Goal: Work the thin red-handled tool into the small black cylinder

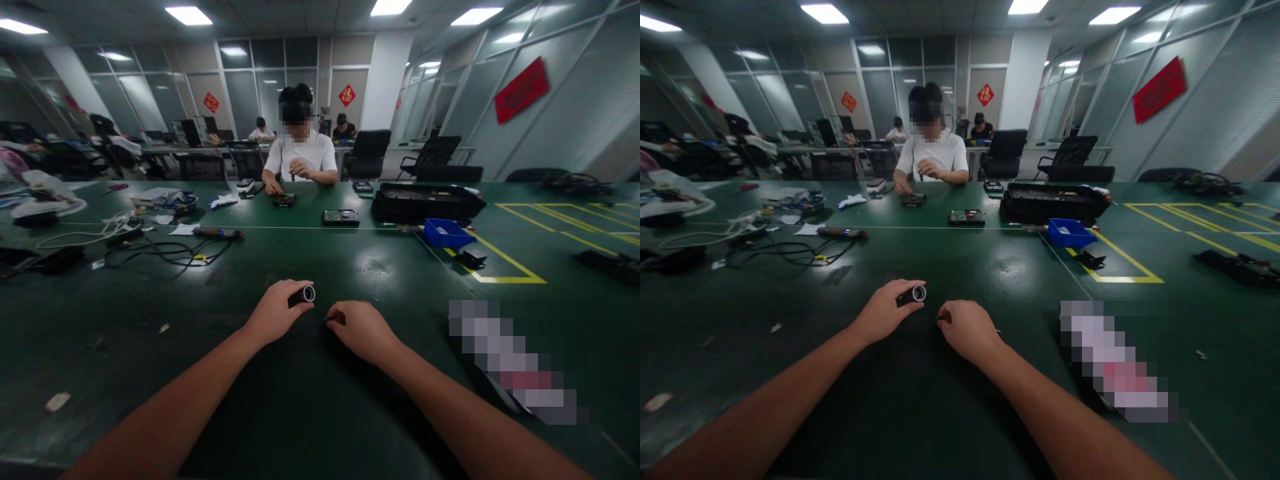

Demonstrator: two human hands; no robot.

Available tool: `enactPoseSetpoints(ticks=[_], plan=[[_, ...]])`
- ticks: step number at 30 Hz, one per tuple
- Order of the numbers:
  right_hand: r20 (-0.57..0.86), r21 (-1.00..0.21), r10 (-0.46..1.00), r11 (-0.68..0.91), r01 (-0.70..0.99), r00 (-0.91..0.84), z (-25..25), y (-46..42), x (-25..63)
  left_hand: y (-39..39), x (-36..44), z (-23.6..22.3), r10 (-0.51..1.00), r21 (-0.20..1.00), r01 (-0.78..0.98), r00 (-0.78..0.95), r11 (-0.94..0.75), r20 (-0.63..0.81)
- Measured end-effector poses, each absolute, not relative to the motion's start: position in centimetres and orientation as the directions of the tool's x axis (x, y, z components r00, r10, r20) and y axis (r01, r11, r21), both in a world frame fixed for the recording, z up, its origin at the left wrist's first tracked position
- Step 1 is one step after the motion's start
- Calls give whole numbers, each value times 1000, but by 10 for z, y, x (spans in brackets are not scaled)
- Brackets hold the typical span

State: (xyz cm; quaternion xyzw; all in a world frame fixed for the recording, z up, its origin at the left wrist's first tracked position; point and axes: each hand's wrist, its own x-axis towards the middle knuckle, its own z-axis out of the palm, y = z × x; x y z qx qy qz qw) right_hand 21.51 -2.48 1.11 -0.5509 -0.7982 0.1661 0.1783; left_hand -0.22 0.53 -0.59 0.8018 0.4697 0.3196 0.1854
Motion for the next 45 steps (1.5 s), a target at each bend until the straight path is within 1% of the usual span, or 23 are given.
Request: enactPoseSetpoints(ticks=[3,7,10,13,20,25,28,38,45], plan=[[170,-486,927,374,790,-334,14,-26,215,5,-2,-7,864,594,627,359,-503,353],[293,-524,910,410,746,-295,21,-29,214,4,-1,-6,838,578,607,394,-546,377],[373,-530,887,445,722,-272,24,-32,213,2,1,-6,813,563,587,433,-583,389],[413,-526,871,468,710,-267,23,-33,211,0,4,-5,793,552,570,464,-608,394],[425,-510,852,504,697,-305,17,-33,209,-4,7,-1,763,540,543,523,-643,381],[409,-530,881,442,723,-239,19,-34,207,-5,9,2,744,532,531,561,-660,363],[390,-540,891,426,726,-233,20,-33,207,-5,9,2,747,531,537,566,-655,350],[363,-531,914,362,767,-180,19,-31,210,-5,8,2,722,541,495,583,-680,373],[360,-564,921,342,751,-148,20,-33,210,-7,9,3,741,540,517,552,-664,382]])
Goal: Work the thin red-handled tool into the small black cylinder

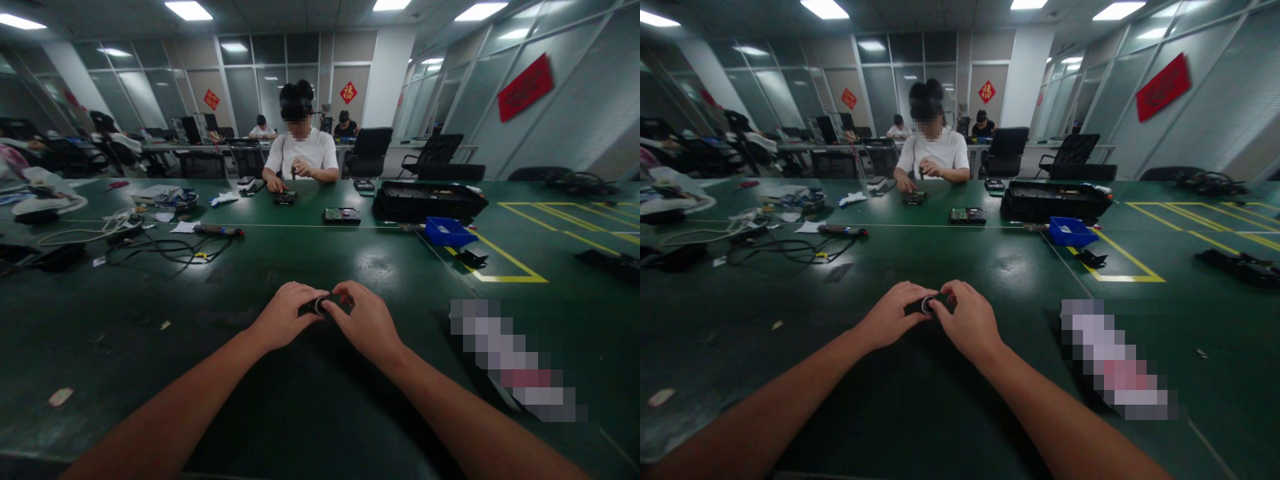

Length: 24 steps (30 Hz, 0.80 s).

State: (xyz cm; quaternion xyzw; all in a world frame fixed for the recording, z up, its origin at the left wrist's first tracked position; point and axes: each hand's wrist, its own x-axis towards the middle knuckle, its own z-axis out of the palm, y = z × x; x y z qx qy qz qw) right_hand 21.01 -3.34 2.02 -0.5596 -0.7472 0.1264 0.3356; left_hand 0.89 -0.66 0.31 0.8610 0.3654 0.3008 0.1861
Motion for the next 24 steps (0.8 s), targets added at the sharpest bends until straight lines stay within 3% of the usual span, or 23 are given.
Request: enactPoseSetpoints(ticks=[7,12,17,24], plan=[[422,-686,894,423,592,-150,24,-36,210,-2,4,0,800,548,584,419,-600,429],[505,-654,851,485,581,-141,26,-36,211,1,1,-1,835,559,625,342,-545,431],[489,-658,863,460,596,-126,29,-41,214,2,-1,-3,851,562,646,312,-516,423],[572,-758,819,512,404,36,19,-43,216,3,-3,-3,881,576,676,262,-459,394]])
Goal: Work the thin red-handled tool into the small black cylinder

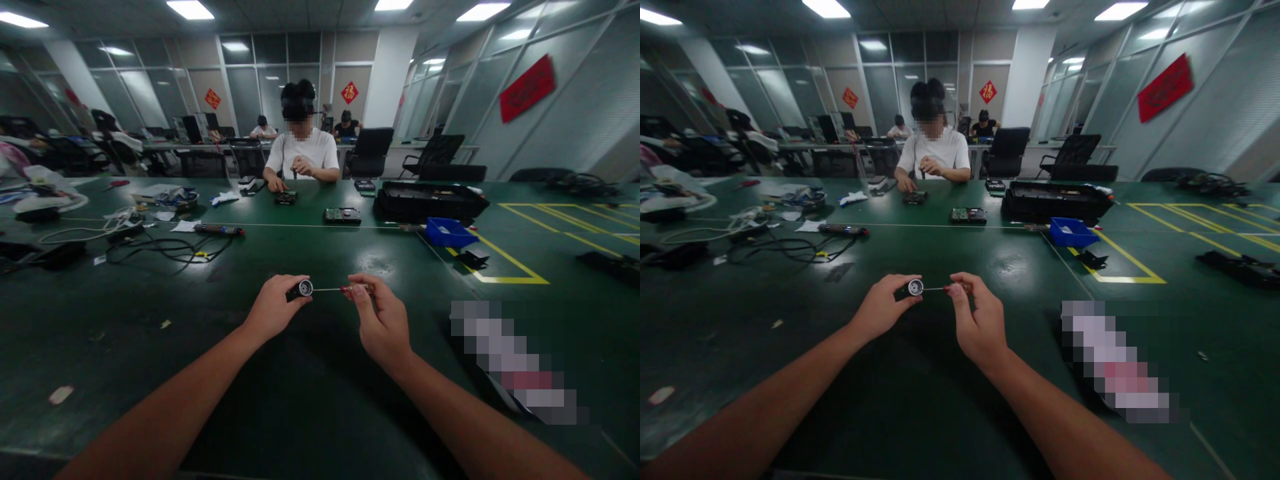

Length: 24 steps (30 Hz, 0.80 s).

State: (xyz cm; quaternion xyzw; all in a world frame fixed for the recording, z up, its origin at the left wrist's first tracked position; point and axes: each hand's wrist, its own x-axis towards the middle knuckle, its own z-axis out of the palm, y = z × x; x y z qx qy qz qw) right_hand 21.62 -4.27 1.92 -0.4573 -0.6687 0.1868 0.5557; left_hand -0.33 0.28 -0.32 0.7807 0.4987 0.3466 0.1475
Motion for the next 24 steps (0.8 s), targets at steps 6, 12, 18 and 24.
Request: enactPoseSetpoints(ticks=[6,12,18,24], plan=[[573,-722,819,523,453,-33,18,-41,215,1,-2,0,867,580,649,307,-492,392],[564,-700,824,512,498,-55,22,-41,216,2,-3,-1,840,574,615,369,-541,397],[529,-754,848,464,465,11,19,-38,218,3,-3,-3,842,570,623,346,-535,413],[494,-801,869,456,388,-2,15,-36,218,2,-2,-1,844,575,620,348,-534,408]])
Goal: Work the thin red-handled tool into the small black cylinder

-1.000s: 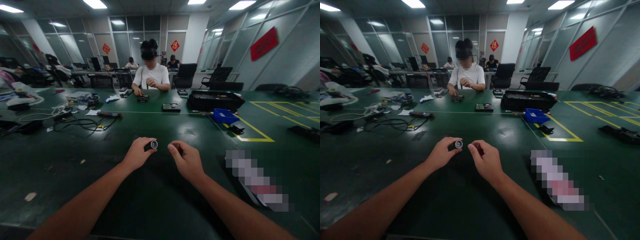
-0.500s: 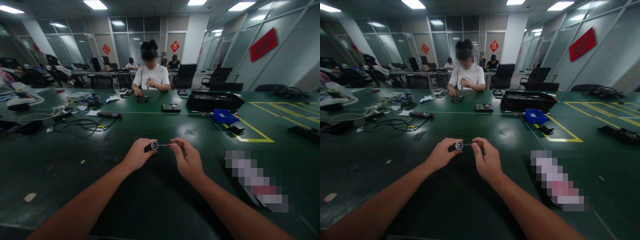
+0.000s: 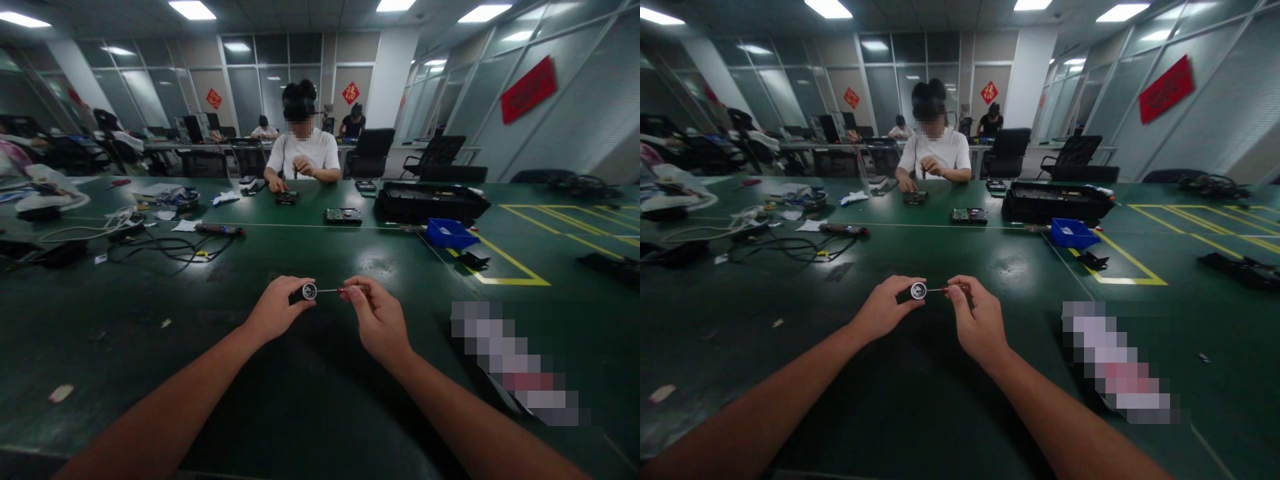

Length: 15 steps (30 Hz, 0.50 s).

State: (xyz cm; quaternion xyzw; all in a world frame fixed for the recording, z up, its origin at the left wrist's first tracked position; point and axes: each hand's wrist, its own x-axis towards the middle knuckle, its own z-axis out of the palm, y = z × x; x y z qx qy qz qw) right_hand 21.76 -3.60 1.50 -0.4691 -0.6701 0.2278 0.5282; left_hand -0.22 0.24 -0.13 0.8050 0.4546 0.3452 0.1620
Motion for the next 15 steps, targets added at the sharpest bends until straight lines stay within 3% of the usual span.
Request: enactPoseSetpoints(ticks=[4,9,15], plan=[[494,-775,870,430,463,19,22,-36,217,3,-4,-1,834,561,620,363,-549,415],[538,-642,842,379,667,40,29,-37,218,2,-4,-3,822,545,617,389,-568,417],[613,-520,789,441,732,-39,27,-39,218,2,-4,-4,821,544,616,388,-569,420]])
